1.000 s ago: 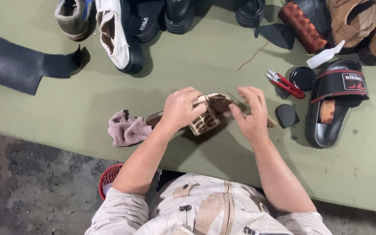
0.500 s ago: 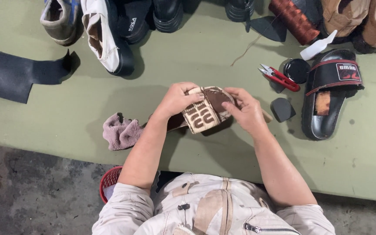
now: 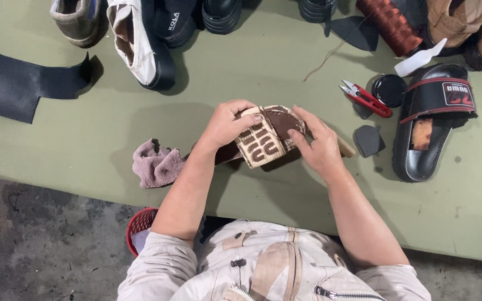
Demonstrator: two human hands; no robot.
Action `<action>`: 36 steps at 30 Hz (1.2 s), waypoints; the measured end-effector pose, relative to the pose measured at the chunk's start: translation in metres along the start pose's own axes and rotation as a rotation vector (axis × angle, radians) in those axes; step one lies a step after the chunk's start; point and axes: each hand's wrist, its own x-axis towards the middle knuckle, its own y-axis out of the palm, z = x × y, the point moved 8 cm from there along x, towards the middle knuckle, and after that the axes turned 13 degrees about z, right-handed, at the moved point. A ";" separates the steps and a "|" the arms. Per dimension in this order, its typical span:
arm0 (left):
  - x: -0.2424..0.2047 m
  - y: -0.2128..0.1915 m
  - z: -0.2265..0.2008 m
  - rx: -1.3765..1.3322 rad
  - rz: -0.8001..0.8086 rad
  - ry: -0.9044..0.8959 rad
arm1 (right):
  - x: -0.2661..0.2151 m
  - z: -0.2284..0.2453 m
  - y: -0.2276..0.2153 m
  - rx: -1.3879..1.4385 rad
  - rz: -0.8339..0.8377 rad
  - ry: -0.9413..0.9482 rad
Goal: The person uses a stitching awl and thread to sew the strap of a beige slide sandal. They repeatedly pierce the strap, pull the thread through, and tighten the stitches while holding the sandal on a green workbench.
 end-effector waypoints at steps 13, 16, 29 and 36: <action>0.000 0.009 -0.020 0.005 0.029 0.094 | 0.001 0.041 0.012 -0.218 -0.018 -0.256; 0.009 0.016 0.016 -0.036 0.024 0.075 | -0.001 0.042 0.009 -0.249 -0.075 -0.312; -0.002 0.010 -0.026 0.063 0.095 -0.067 | 0.000 0.015 0.014 -0.373 -0.066 -0.152; -0.008 0.007 -0.031 0.112 0.356 0.007 | -0.006 0.016 -0.035 -0.371 -0.212 -0.022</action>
